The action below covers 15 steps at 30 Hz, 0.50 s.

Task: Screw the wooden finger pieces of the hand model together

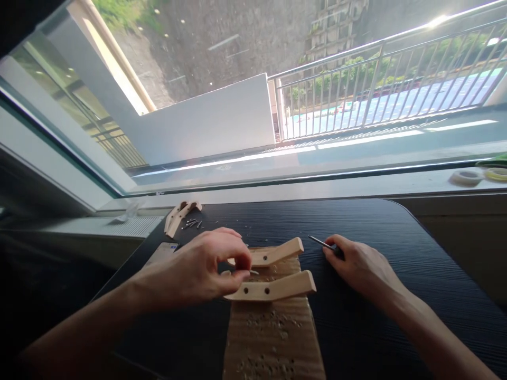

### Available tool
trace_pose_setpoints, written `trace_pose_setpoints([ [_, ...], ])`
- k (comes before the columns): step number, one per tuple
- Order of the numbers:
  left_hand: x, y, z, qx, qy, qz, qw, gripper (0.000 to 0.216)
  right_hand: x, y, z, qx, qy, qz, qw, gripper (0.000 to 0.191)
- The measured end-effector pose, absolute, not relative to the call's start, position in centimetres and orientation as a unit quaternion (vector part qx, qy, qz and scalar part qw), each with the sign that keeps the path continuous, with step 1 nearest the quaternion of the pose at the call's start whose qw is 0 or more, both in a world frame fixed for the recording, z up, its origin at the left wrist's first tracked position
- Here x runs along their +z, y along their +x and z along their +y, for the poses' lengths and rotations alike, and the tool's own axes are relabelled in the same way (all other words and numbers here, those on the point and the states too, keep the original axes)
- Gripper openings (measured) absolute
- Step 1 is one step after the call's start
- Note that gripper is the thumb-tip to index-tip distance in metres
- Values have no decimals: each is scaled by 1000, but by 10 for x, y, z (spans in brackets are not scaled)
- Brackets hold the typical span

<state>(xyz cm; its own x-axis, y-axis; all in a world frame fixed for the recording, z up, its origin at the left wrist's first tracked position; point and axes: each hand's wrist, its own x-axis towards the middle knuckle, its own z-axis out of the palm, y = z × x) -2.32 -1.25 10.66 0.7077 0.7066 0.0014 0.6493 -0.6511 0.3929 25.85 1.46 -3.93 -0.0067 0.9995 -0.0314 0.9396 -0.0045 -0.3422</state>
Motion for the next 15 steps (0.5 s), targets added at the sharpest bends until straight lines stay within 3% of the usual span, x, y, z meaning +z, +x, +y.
trace_pose_setpoints([
  [15,80,5,-9,-46,947,288,137,17,-36,258,10,94,-690,-707,120,30],
])
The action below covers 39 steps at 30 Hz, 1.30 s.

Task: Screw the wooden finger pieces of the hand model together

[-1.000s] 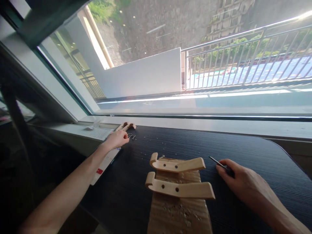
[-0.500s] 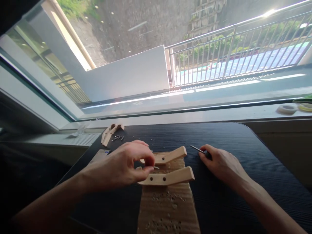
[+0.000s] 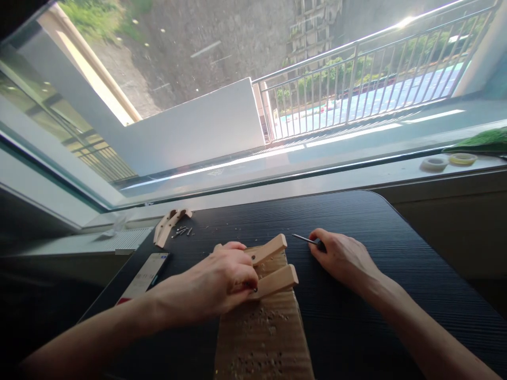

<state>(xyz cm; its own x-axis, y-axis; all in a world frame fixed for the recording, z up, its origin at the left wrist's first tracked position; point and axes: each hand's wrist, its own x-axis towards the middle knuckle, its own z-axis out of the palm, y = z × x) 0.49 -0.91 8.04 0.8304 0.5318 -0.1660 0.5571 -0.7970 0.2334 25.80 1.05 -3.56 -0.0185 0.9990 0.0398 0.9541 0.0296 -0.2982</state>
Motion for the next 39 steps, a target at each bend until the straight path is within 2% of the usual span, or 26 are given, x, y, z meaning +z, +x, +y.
trace_pose_setpoints([
  [27,71,5,-10,-29,944,286,163,14,-38,259,10,79,-678,-714,154,29],
  [30,69,4,-9,-30,945,283,163,16,-30,261,9,134,-667,-707,194,32],
  [34,67,2,-8,-25,947,279,156,17,-2,260,-1,277,-610,-686,283,40],
  [36,67,2,-8,-23,948,277,155,17,13,254,-10,337,-563,-696,292,42],
  [39,67,0,-8,-20,947,279,159,15,26,241,-24,414,-515,-706,255,39],
])
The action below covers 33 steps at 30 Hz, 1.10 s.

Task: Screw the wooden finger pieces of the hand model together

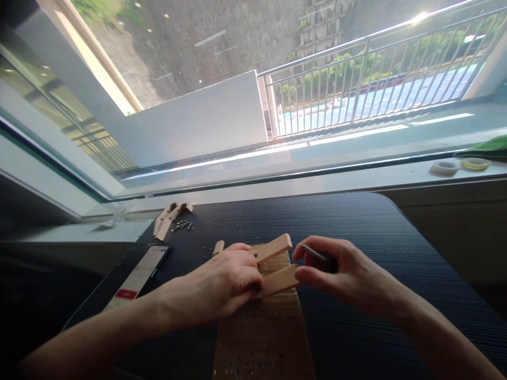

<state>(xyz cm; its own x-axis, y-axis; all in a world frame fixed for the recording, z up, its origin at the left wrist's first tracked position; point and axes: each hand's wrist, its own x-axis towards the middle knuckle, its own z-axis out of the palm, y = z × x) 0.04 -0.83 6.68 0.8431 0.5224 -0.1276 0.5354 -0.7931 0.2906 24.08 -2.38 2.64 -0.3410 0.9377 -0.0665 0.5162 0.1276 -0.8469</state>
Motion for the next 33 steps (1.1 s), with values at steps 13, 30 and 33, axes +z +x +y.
trace_pose_setpoints([
  [13,63,1,-11,-5,947,285,150,13,2,222,-30,369,-445,-785,223,24],
  [30,103,-41,-16,57,903,411,113,27,-1,222,-32,337,-476,-776,239,32],
  [33,108,-52,-18,79,894,424,117,24,-5,222,-31,321,-475,-782,243,33],
])
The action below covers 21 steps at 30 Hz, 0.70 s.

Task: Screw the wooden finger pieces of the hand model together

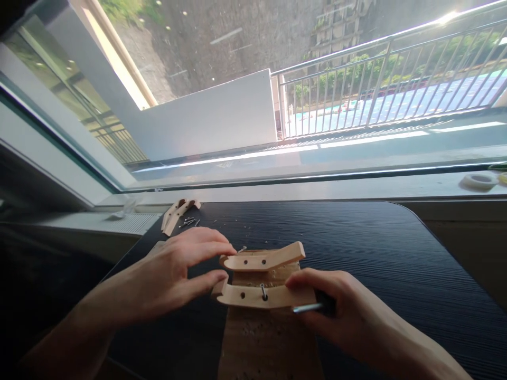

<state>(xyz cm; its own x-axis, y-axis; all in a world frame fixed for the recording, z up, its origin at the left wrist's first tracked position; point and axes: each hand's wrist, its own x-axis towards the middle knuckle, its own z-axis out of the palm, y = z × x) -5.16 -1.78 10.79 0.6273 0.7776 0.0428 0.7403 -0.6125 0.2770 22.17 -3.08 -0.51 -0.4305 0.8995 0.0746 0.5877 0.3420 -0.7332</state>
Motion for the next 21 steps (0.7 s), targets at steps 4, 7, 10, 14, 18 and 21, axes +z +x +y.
trace_pose_setpoints([
  [4,109,-55,-24,69,890,429,138,22,-9,221,-31,307,-483,-782,246,32],
  [7,107,-58,-29,41,890,423,166,22,-10,222,-32,298,-489,-784,242,32],
  [10,101,-62,-32,43,890,421,170,27,-13,222,-32,292,-494,-783,240,32],
  [14,92,-64,-33,65,884,426,180,22,-17,223,-31,288,-501,-782,232,32],
  [18,88,-64,-32,77,880,425,198,20,-20,225,-32,271,-500,-789,231,35],
  [21,86,-66,-30,88,884,416,193,22,-25,225,-32,237,-492,-798,256,33],
])
